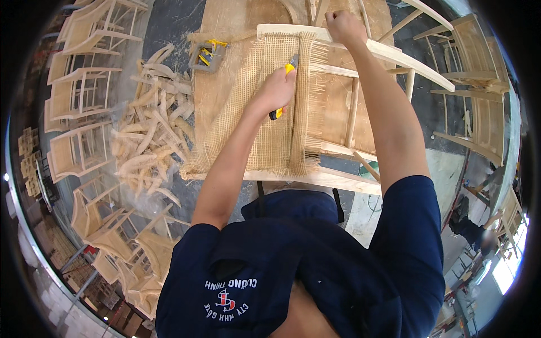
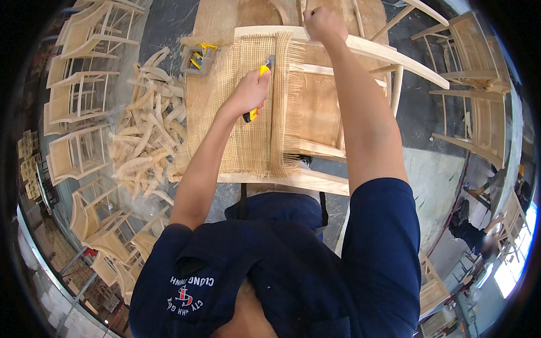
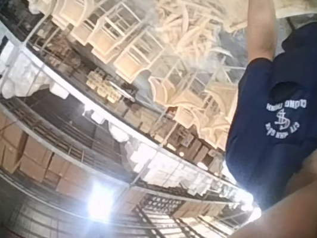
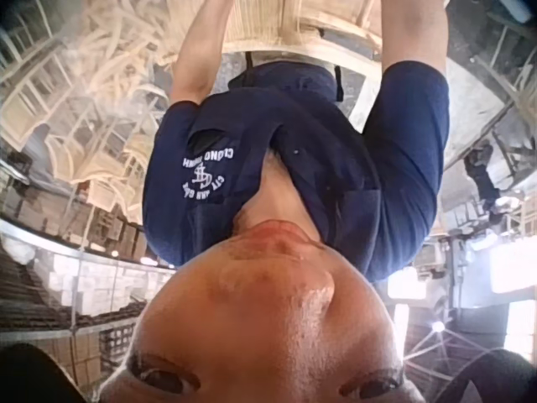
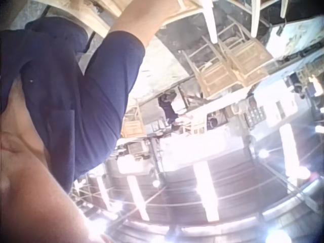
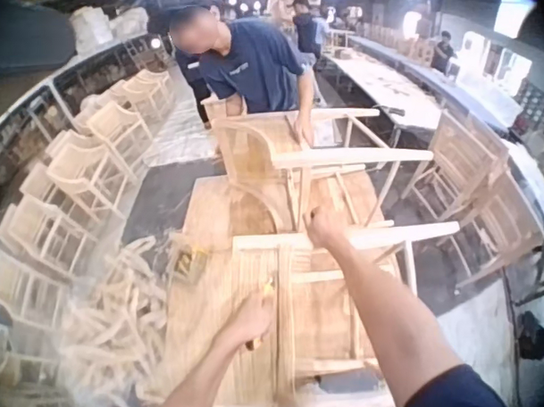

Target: The person uses a yellow utility knife to trim excess woven cane material from the seat of a wooden chair. They repeatedly cut along the frame edges, pull away loose strands, and reposition the chair to access different sides. The task continues across multiple chairs in a workshop setting.

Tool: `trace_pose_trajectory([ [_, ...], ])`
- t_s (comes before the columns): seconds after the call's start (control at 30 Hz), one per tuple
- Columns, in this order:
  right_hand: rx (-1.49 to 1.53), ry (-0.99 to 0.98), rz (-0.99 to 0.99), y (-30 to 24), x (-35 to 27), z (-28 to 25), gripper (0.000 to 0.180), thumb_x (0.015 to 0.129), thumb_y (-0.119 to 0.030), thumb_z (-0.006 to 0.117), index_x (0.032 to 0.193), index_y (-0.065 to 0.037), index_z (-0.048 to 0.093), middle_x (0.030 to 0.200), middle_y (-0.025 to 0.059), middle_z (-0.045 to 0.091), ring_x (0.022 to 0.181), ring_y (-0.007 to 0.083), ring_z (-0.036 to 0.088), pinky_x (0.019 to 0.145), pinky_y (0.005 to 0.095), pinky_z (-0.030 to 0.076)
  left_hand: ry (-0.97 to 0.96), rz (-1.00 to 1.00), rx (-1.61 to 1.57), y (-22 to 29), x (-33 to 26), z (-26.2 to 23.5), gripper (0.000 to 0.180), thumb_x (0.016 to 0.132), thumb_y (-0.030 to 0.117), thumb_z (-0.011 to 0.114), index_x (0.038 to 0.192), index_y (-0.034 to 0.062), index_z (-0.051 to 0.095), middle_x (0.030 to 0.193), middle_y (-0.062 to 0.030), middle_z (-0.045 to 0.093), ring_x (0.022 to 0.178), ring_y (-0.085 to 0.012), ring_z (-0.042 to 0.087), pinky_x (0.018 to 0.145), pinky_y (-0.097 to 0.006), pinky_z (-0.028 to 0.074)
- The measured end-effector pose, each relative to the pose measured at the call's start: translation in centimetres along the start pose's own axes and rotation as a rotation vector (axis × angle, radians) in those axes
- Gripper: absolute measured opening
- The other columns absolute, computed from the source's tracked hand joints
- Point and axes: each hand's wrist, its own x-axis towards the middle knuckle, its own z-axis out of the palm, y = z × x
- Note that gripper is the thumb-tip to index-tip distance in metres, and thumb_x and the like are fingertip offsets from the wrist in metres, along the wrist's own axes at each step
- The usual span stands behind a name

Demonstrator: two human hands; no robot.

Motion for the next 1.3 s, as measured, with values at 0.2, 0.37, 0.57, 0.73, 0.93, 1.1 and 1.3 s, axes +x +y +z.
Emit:
trace_pose_trajectory([
  [0.2, -0.019, 0.034, -0.056, -0.9, -0.3, 0.5, 0.05, 0.102, -0.048, 0.047, 0.111, -0.008, 0.075, 0.108, 0.0192, 0.075, 0.102, 0.0376, 0.072, 0.091, 0.0486, 0.056, 0.01, -0.023, 0.023, -1.2, -1.7, 0.3, 0.037, 0.112, 0.031, 0.039, 0.087, 0.0044, 0.044, 0.064, -0.0046, 0.049, 0.045, -0.0148, 0.05, 0.042, -0.034, 0.05],
  [0.37, 0.056, 0.119, -0.102, 0.6, 0.9, 1.5, 0.05, 0.099, -0.047, 0.053, 0.105, -0.003, 0.076, 0.102, 0.0275, 0.073, 0.097, 0.0454, 0.071, 0.088, 0.055, 0.055, 0.045, -0.013, 0.143, -1.2, -3.0, 1.4, 0.04, 0.111, 0.031, 0.04, 0.095, -0.0043, 0.051, 0.066, -0.0099, 0.055, 0.045, -0.0203, 0.057, 0.043, -0.037, 0.051],
  [0.57, 0.12, 0.409, -0.218, 1.4, 0.8, 1.9, 0.049, 0.099, -0.046, 0.052, 0.097, -0.003, 0.077, 0.102, 0.0274, 0.073, 0.098, 0.0454, 0.07, 0.087, 0.0558, 0.055, 0.107, 0.088, 0.283, -4.4, -5.2, 3.2, 0.045, 0.11, 0.03, 0.042, 0.107, -0.0124, 0.055, 0.07, -0.0204, 0.063, 0.049, -0.0296, 0.065, 0.047, -0.043, 0.053],
  [0.73, 0.069, 0.232, -0.171, 0.4, 0.3, 1.9, 0.047, 0.098, -0.044, 0.055, 0.093, -0.002, 0.076, 0.1, 0.0279, 0.073, 0.099, 0.0453, 0.07, 0.087, 0.057, 0.054, 0.174, 0.118, 0.328, -5.8, -6.3, 4.0, 0.045, 0.11, 0.029, 0.043, 0.108, -0.0135, 0.056, 0.074, -0.0277, 0.066, 0.051, -0.0338, 0.066, 0.051, -0.046, 0.054],
  [0.93, 0.132, 0.252, -0.132, 1.3, 1.0, 2.1, 0.047, 0.097, -0.044, 0.056, 0.095, -0.002, 0.076, 0.101, 0.0286, 0.073, 0.099, 0.0449, 0.071, 0.088, 0.0551, 0.055, 0.176, 0.089, 0.311, -5.7, -7.9, 4.8, 0.043, 0.108, 0.027, 0.045, 0.106, -0.0139, 0.058, 0.085, -0.0343, 0.067, 0.072, -0.0466, 0.068, 0.068, -0.053, 0.054],
  [1.1, 0.101, 0.162, -0.148, 0.5, 0.4, 1.6, 0.048, 0.098, -0.044, 0.054, 0.101, -0.002, 0.076, 0.103, 0.0278, 0.073, 0.1, 0.0449, 0.071, 0.09, 0.054, 0.055, 0.185, 0.066, 0.3, -5.8, -9.5, 5.1, 0.039, 0.107, 0.023, 0.048, 0.102, -0.0147, 0.058, 0.093, -0.0389, 0.065, 0.088, -0.0539, 0.066, 0.079, -0.058, 0.051],
  [1.3, 0.041, 0.234, -0.212, -0.1, -0.1, 1.6, 0.047, 0.098, -0.044, 0.056, 0.099, -0.003, 0.078, 0.102, 0.0269, 0.074, 0.099, 0.0432, 0.071, 0.089, 0.0537, 0.055, 0.179, 0.045, 0.295, -7.7, -11.2, 5.9, 0.038, 0.106, 0.024, 0.05, 0.101, -0.0129, 0.059, 0.093, -0.0375, 0.066, 0.089, -0.0537, 0.066, 0.08, -0.058, 0.051],
])
